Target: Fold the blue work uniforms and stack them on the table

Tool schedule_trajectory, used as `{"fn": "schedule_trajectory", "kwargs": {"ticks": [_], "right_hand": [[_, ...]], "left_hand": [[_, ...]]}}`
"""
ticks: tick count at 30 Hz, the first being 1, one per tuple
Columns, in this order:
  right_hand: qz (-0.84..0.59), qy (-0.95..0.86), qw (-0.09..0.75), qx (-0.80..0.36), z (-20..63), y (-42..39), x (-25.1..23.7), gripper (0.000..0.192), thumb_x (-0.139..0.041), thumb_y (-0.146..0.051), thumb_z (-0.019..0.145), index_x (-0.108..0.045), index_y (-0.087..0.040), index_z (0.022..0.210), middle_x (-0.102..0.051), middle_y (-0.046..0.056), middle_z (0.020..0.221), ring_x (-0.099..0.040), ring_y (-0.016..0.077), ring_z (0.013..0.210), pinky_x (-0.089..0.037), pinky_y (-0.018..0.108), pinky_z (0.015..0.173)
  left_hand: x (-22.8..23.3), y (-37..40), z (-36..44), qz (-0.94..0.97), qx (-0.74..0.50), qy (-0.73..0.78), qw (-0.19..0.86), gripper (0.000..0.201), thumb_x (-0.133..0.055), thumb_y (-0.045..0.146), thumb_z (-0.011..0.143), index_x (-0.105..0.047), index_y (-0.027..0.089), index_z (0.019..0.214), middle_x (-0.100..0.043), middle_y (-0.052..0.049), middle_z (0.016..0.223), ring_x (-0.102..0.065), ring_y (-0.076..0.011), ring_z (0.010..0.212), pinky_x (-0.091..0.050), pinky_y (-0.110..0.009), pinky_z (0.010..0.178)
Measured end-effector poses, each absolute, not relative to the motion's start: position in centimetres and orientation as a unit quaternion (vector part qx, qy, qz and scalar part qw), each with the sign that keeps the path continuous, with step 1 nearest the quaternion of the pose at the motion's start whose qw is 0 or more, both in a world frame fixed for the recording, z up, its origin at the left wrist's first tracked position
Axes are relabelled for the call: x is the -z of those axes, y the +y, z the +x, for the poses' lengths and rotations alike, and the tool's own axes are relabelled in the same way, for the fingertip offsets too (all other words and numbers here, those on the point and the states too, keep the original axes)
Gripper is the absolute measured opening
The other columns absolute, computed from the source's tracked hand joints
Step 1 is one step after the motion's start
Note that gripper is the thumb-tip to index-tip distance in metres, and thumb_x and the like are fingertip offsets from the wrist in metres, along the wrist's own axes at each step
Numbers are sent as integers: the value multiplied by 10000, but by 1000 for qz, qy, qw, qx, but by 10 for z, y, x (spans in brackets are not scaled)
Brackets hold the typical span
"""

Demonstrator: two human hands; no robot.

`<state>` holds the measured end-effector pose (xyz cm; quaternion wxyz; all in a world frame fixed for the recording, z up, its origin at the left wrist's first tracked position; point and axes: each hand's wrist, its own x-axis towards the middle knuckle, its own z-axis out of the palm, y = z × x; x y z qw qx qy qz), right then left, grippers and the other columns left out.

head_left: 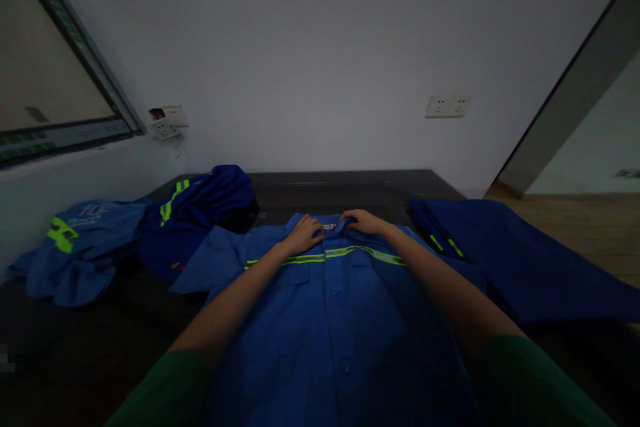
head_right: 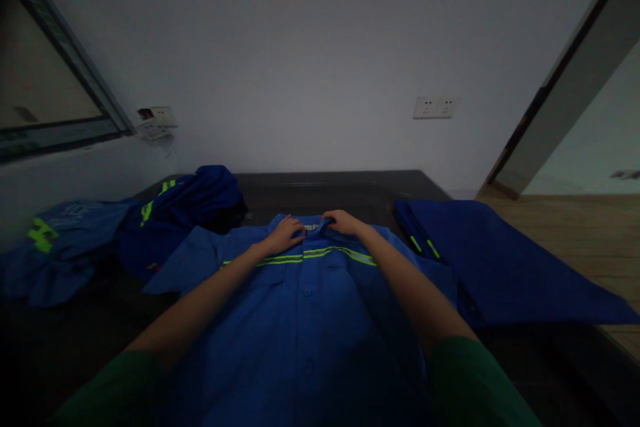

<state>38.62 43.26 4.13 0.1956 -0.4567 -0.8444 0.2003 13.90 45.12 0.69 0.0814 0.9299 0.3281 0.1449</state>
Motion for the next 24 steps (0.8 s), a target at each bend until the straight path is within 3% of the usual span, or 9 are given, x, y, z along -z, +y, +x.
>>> {"fn": "schedule_trajectory", "kwargs": {"ticks": [2,5,7,11,14,17,21,24], "right_hand": [[-483,-839,197,-154,386,429,-36,367,-653,-86,748,-666,-157,1108,-675,112,1136,-603,229,1080,-421,382,990],[-529,-804,253,-99,407,423,-39,492,-664,-153,779,-581,-164,1264,-596,133,1287,-536,237,1198,-390,399,1035],[-585,-762,260,-90,437,415,-45,468,-628,-185,815,-569,-168,1279,-611,125,1269,-572,223,1154,-429,371,999],[-677,-707,159,-129,510,383,-51,278,-567,-293,859,-688,-163,1072,-717,106,1027,-670,218,920,-506,307,831],[-673,-708,87,-193,540,354,-44,299,-533,-399,863,-718,-169,908,-733,95,905,-678,220,812,-516,295,742],[-653,-726,60,-209,534,333,-39,326,-481,-411,882,-686,-161,841,-719,96,863,-668,213,765,-509,287,702],[-699,-706,61,-95,511,320,-58,282,-416,-334,931,-632,-168,1004,-699,128,988,-668,231,886,-489,318,797],[-749,-661,28,17,508,315,-88,337,-429,-428,933,-598,-200,1115,-696,156,982,-668,292,872,-492,382,737]], "left_hand": [[-14,450,131,916,-190,344,82,224,-509,334,917,-639,210,1051,-640,-63,1100,-555,-213,1103,-219,-468,1139],[-29,459,92,872,-251,415,66,312,-425,306,938,-594,186,1171,-613,-91,1200,-527,-209,1169,-318,-403,1100],[-37,470,47,844,-232,481,51,359,-414,291,919,-574,162,1213,-601,-110,1239,-529,-213,1179,-367,-368,1064],[-36,481,-55,826,-109,550,58,447,-435,388,868,-586,145,1212,-609,-127,1266,-533,-248,1196,-372,-368,1060],[-25,473,-98,829,-70,550,80,515,-432,450,845,-558,167,1256,-568,-113,1339,-513,-246,1232,-366,-356,1064],[-19,460,-102,829,-32,557,40,471,-438,451,838,-587,190,1200,-614,-115,1251,-555,-255,1158,-404,-360,1015],[-35,451,-90,827,0,562,-15,314,-419,397,864,-628,208,1003,-663,-108,1084,-606,-261,1030,-448,-344,912],[-59,447,-94,809,-43,585,-42,322,-365,422,903,-587,230,1035,-655,-87,1118,-622,-259,998,-476,-320,802]]}}
